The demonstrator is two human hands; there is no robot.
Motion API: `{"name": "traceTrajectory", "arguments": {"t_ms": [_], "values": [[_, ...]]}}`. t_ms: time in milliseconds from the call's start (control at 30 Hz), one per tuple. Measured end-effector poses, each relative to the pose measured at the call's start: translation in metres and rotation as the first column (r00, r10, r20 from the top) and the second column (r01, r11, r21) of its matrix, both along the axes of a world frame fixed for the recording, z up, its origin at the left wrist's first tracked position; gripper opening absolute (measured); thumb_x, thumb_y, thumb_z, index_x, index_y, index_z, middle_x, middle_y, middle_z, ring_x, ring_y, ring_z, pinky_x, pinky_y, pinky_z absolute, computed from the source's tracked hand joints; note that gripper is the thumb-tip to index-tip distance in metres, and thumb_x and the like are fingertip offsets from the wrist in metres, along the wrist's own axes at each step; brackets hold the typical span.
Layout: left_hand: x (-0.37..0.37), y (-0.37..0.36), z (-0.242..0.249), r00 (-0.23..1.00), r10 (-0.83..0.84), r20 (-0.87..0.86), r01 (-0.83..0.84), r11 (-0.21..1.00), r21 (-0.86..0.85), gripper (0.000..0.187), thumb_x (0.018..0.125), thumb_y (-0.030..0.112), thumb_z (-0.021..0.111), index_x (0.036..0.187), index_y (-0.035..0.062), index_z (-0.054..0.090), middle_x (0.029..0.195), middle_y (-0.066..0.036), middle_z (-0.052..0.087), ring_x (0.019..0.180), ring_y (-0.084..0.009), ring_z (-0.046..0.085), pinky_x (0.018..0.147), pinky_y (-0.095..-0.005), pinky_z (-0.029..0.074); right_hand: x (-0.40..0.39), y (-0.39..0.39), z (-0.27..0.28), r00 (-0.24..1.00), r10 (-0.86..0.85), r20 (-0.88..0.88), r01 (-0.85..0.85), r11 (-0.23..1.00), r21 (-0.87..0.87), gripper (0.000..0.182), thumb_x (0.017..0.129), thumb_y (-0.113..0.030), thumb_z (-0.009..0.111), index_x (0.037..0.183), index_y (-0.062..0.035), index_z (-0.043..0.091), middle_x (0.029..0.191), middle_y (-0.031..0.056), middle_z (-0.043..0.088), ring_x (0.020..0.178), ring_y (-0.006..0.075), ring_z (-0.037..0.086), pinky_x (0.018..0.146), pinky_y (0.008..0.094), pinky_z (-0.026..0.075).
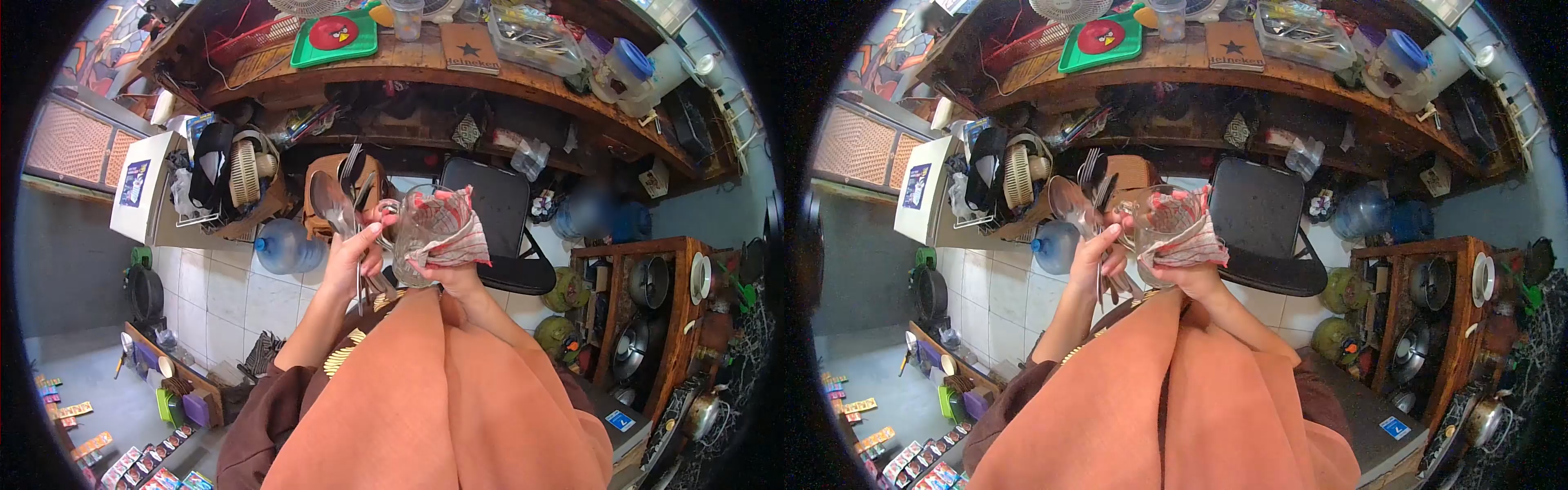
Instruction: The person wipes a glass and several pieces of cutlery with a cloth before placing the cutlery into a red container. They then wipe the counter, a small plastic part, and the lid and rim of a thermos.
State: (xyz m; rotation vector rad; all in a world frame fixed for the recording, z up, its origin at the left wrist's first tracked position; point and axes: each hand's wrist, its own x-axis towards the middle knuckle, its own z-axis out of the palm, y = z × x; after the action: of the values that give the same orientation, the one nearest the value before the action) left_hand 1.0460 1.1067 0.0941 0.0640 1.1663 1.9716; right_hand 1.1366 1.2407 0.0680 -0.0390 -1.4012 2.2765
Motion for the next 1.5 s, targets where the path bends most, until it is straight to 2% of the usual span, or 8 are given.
{"name": "traceTrajectory", "arguments": {"t_ms": [233, 400, 567, 700, 967, 1233, 1433, 1500], "values": [[-0.005, -0.001, -0.009, 0.939, 0.019, -0.343, -0.096, 0.973, -0.209, 0.030, 0.075, 0.027, 0.064, 0.083, 0.0011, 0.051, 0.056, 0.000, 0.048, 0.036, -0.0048, 0.038, 0.031, -0.0188, 0.028, 0.004, -0.010, -0.005, 1.000, 0.011, -0.019, -0.009, 0.996, 0.084, 0.092, 0.058, -0.012, 0.074, 0.129, -0.0050, 0.015, 0.122, 0.0099, 0.036, 0.110, 0.0183, 0.041, 0.092, 0.0338, 0.035], [-0.007, -0.003, -0.017, 0.686, -0.005, -0.728, -0.185, 0.966, -0.181, 0.025, 0.076, 0.023, 0.062, 0.081, -0.0005, 0.055, 0.063, -0.003, 0.054, 0.045, -0.0080, 0.046, 0.040, -0.0211, 0.036, -0.009, 0.007, -0.003, 0.980, 0.193, -0.050, -0.195, 0.875, -0.444, 0.045, 0.090, -0.033, 0.024, 0.121, -0.0020, 0.036, 0.108, 0.0094, 0.051, 0.099, 0.0211, 0.050, 0.089, 0.0354, 0.038], [-0.013, 0.009, -0.012, 0.494, 0.062, -0.867, -0.276, 0.957, -0.089, 0.007, 0.070, 0.004, 0.058, 0.075, -0.0014, 0.058, 0.058, -0.005, 0.056, 0.049, -0.0116, 0.051, 0.049, -0.0234, 0.041, 0.000, -0.003, -0.036, 0.934, 0.342, 0.101, -0.231, 0.795, -0.561, 0.048, 0.085, -0.034, 0.045, 0.119, -0.0007, 0.039, 0.111, 0.0100, 0.050, 0.101, 0.0203, 0.050, 0.086, 0.0330, 0.041], [-0.031, -0.006, -0.038, 0.884, -0.083, -0.461, -0.030, 0.972, -0.232, 0.008, 0.073, 0.004, 0.058, 0.077, -0.0022, 0.057, 0.059, -0.002, 0.055, 0.047, -0.0108, 0.047, 0.050, -0.0238, 0.041, 0.010, 0.030, -0.083, 0.769, -0.195, 0.609, -0.330, 0.695, 0.639, 0.048, 0.078, -0.026, 0.054, 0.115, 0.0014, 0.043, 0.102, 0.0080, 0.056, 0.101, 0.0196, 0.050, 0.084, 0.0304, 0.040], [-0.040, 0.030, -0.012, 0.360, -0.373, -0.855, 0.447, 0.873, -0.193, 0.013, 0.063, 0.004, 0.065, 0.070, 0.0007, 0.054, 0.059, -0.007, 0.054, 0.053, -0.0113, 0.052, 0.051, -0.0245, 0.041, 0.050, 0.036, 0.032, 0.710, -0.674, 0.203, 0.302, 0.552, 0.777, 0.048, 0.074, -0.018, 0.058, 0.116, 0.0002, 0.041, 0.116, 0.0142, 0.044, 0.108, 0.0263, 0.042, 0.093, 0.0341, 0.030], [0.005, 0.100, -0.033, -0.053, -0.622, -0.781, 0.907, 0.297, -0.299, 0.028, 0.051, -0.001, 0.057, 0.078, -0.0029, 0.054, 0.065, -0.015, 0.053, 0.061, -0.0276, 0.056, 0.055, -0.0311, 0.041, 0.124, 0.054, 0.069, 0.683, -0.144, 0.716, -0.508, 0.611, 0.607, 0.043, 0.061, -0.018, 0.059, 0.099, -0.0024, 0.047, 0.094, 0.0120, 0.052, 0.083, 0.0277, 0.051, 0.078, 0.0313, 0.040], [0.085, 0.172, -0.034, -0.209, -0.604, -0.769, 0.952, 0.055, -0.302, 0.025, 0.052, 0.002, 0.055, 0.076, -0.0019, 0.054, 0.064, -0.017, 0.052, 0.059, -0.0304, 0.053, 0.054, -0.0342, 0.040, 0.234, 0.075, 0.003, 0.782, 0.038, 0.622, -0.305, 0.894, 0.329, 0.019, 0.066, -0.007, 0.054, 0.083, -0.0041, 0.049, 0.071, 0.0089, 0.052, 0.062, 0.0172, 0.049, 0.055, 0.0272, 0.042], [0.123, 0.194, -0.029, -0.322, -0.549, -0.771, 0.921, 0.007, -0.390, 0.026, 0.052, 0.002, 0.055, 0.078, -0.0019, 0.054, 0.066, -0.018, 0.053, 0.062, -0.0317, 0.054, 0.056, -0.0357, 0.041, 0.283, 0.117, -0.020, 0.741, 0.064, 0.669, -0.605, 0.496, 0.623, 0.021, 0.080, -0.016, 0.042, 0.093, -0.0008, 0.048, 0.080, 0.0118, 0.053, 0.076, 0.0202, 0.051, 0.070, 0.0308, 0.041]]}}
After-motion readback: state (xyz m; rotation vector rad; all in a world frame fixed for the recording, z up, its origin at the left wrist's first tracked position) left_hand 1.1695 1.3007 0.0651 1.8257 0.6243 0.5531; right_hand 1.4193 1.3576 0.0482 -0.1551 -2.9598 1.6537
